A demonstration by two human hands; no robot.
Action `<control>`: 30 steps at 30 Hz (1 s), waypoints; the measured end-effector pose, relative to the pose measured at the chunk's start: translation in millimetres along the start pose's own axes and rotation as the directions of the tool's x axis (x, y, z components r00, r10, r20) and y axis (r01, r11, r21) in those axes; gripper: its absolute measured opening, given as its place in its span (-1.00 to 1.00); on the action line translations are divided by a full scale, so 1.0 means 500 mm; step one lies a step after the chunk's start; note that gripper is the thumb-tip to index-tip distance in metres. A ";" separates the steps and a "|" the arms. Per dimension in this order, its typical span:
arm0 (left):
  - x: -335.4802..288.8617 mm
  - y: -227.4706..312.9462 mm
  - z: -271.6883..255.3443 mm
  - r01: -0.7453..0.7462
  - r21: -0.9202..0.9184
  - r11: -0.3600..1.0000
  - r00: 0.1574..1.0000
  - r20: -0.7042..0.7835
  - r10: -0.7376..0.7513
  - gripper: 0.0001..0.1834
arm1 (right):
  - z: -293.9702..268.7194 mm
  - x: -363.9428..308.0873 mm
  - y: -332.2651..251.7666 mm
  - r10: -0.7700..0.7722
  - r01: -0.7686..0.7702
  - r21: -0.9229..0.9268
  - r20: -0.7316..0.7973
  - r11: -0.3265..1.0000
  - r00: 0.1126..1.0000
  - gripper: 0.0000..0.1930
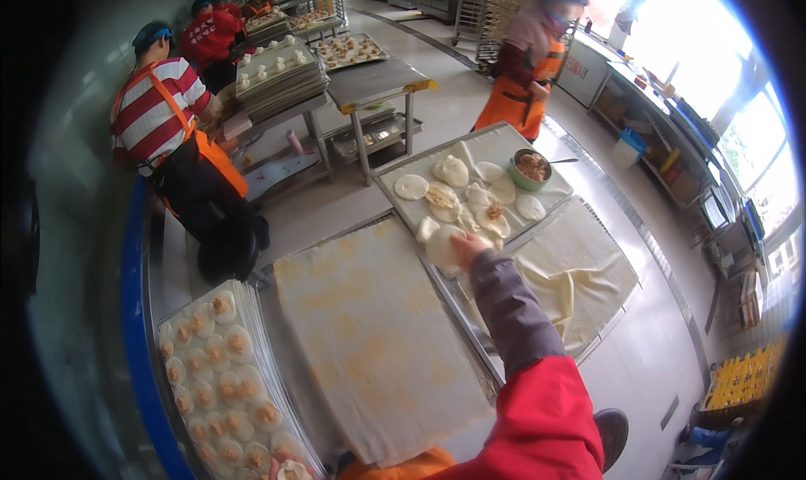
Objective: The person repeatedly picks up round dough discs from a blue conveyor belt, places them on a metal tray, adds a small amount of filling, and folds the dough into buns. The finished buns are arranged on the tray.
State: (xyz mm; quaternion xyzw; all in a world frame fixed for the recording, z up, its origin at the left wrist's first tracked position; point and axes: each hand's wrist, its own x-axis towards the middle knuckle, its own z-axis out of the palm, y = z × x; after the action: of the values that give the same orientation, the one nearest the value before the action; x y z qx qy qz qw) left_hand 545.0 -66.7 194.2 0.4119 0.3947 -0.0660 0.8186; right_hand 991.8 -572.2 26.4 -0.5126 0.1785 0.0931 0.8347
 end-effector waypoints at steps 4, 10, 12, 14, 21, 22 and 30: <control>0.032 0.011 0.021 0.268 -0.283 0.921 0.963 0.072 -0.258 -0.65 | 0.047 0.184 0.019 -0.122 0.136 0.201 -0.079 0.970 0.989 -0.68; 0.066 0.017 0.083 0.213 -0.389 0.896 0.966 0.222 -0.134 -0.57 | 0.143 0.192 0.012 -0.913 0.481 -0.823 -0.104 0.302 0.394 -0.65; 0.083 0.020 0.114 0.197 -0.241 0.950 0.977 0.129 -0.170 -0.59 | 0.248 0.023 0.055 -0.670 0.610 -0.561 0.127 0.560 0.732 -0.66; 0.104 0.033 0.146 0.164 -0.241 0.957 0.965 0.238 -0.105 -0.60 | 0.368 -0.196 0.116 -0.065 0.144 -0.085 0.598 0.986 0.799 -0.71; 0.110 0.075 0.159 0.053 -0.105 0.993 0.942 0.334 -0.015 -0.54 | 0.627 -0.619 0.160 0.054 0.714 -0.474 0.849 0.515 0.525 -0.73; 0.106 0.077 0.144 0.098 -0.153 0.983 0.935 0.353 -0.038 -0.55 | 0.643 -0.632 0.166 0.027 0.735 -0.475 0.848 0.484 0.530 -0.72; 0.102 0.044 -0.015 -0.241 0.143 0.960 0.894 0.416 0.163 -0.57 | 0.725 -0.724 0.254 0.087 0.927 -0.329 0.944 0.182 0.318 -0.78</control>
State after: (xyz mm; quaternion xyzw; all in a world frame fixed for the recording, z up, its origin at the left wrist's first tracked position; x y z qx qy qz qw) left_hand 584.7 -35.7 169.6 0.5048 0.1655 -0.1008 0.8412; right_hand 689.6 -181.8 213.1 -0.7784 -0.5119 0.1058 0.3476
